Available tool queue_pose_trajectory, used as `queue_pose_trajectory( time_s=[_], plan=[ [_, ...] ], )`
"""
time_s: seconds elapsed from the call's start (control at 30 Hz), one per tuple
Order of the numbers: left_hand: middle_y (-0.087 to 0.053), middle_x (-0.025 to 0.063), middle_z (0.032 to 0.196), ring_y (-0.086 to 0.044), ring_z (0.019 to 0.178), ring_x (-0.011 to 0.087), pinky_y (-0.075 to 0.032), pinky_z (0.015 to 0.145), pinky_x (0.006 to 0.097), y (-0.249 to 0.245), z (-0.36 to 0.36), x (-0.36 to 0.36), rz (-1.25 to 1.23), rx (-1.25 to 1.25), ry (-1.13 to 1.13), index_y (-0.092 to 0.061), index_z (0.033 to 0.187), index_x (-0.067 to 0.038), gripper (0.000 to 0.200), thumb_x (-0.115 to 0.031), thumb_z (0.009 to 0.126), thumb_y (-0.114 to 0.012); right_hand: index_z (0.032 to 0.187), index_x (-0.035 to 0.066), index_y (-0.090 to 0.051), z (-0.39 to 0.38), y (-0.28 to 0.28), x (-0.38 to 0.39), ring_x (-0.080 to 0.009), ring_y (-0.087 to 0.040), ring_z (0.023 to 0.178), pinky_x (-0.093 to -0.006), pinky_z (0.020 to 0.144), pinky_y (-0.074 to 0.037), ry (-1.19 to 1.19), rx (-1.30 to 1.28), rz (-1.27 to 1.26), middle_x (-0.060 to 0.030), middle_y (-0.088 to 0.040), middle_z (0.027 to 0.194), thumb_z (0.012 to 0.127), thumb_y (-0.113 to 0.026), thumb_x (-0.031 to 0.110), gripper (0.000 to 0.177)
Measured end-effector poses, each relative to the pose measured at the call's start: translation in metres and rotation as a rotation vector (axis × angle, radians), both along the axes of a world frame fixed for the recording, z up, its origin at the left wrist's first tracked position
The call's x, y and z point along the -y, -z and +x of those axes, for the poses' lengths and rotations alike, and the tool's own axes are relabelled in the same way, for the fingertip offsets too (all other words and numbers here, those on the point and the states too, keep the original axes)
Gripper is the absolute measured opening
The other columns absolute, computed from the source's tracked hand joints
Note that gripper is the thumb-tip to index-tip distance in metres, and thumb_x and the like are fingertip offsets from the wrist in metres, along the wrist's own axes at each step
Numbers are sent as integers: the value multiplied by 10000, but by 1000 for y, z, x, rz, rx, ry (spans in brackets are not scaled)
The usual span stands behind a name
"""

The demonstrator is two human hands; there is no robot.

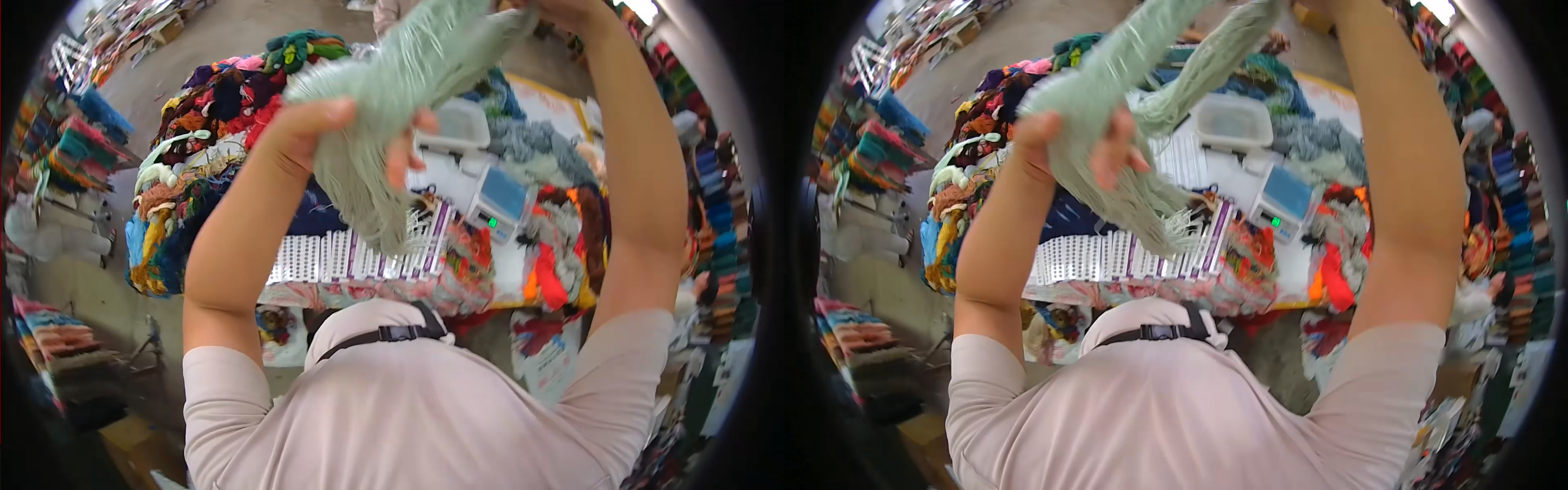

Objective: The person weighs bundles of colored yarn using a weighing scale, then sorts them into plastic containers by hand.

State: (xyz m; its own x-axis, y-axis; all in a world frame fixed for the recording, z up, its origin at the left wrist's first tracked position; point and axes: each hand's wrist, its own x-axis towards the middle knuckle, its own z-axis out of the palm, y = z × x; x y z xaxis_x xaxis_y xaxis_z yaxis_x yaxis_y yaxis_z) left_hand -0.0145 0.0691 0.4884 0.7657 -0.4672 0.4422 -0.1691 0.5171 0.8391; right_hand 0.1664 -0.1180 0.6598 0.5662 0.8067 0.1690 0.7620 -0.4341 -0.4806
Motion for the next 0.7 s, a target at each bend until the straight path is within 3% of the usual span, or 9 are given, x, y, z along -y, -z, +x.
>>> queue_pose_trajectory(
  time_s=[0.07, 0.3, 0.37, 0.47, 0.5, 0.53, 0.6, 0.63, 0.7],
  plan=[
    [-517, -11, 665, -545, 597, 132, -492, 841, 487, -17, 7, -2, 15, 148, -28, -472, 1243, 41, 629, -445, 858, -574, 886, 63, -651, 35, 48, 9, -96, -454, 638, -263, 575, -371, -35, -92, 25, 7, -527, 696, 885, -603, 340, 281],
    [-535, -80, 801, -558, 707, 21, -367, 957, 306, -66, 29, 6, -245, -108, 129, -449, 1246, 33, 411, -68, 865, -564, 801, 87, -613, 44, 190, 4, -73, -443, 632, -238, 580, -348, -355, -719, 385, 19, -519, 706, 918, -556, 412, 351],
    [-541, -44, 844, -571, 811, 49, -371, 966, 300, -72, 22, 12, -228, -101, -149, -431, 1279, 40, 478, -77, 839, -577, 829, 77, -620, 41, 209, -2, -75, -453, 643, -236, 584, -350, -366, -674, 482, 21, -521, 714, 895, -579, 440, 371],
    [-448, 110, 1358, -460, 1241, 203, -251, 1134, 403, -78, 36, -9, 6, -5, 60, -321, 1374, 46, 545, -252, 929, -418, 920, 55, -637, 30, 217, -1, -77, -490, 701, -234, 631, -379, -386, -708, 496, 15, -557, 780, 866, -622, 404, 353],
    [-190, 207, 1509, -283, 1373, 309, -146, 1169, 460, -75, 47, -2, -134, 144, 141, -236, 1420, 46, 601, -302, 939, -333, 990, 39, -647, 29, 220, -2, -79, -518, 747, -231, 671, -403, -482, -783, 485, 8, -588, 838, 852, -650, 360, 349],
    [-190, 207, 1509, -283, 1373, 309, -146, 1169, 460, -79, 45, 17, -124, 137, 134, -236, 1420, 46, 601, -302, 939, -333, 1034, 31, -643, 30, 223, -3, -88, -544, 791, -233, 722, -427, -580, -801, 435, -7, -619, 904, 854, -654, 305, 329],
    [-268, 257, 1462, -232, 1387, 349, -226, 1127, 521, -90, 34, 49, 250, 194, -1019, -251, 1380, 125, 584, -266, 952, -323, 1065, 20, -636, 27, 236, -7, -101, -560, 821, -240, 773, -439, -485, -567, 454, -13, -637, 933, 862, -643, 279, 330],
    [-319, 287, 1423, -293, 1352, 384, -210, 1125, 519, -97, 33, -8, -8, -22, -254, -263, 1360, 156, 596, -262, 941, -331, 1079, 2, -627, 32, 242, -12, -115, -568, 860, -251, 817, -442, -577, -660, 482, -25, -643, 947, 870, -629, 290, 357],
    [-428, 270, 1353, -419, 1265, 390, -279, 1099, 487, -99, 29, 7, 204, 49, -816, -344, 1332, 146, 545, -223, 933, -379, 1072, -2, -630, 21, 232, -8, -112, -565, 890, -259, 820, -442, -416, -708, 634, -45, -643, 944, 881, -610, 313, 369]
  ],
)
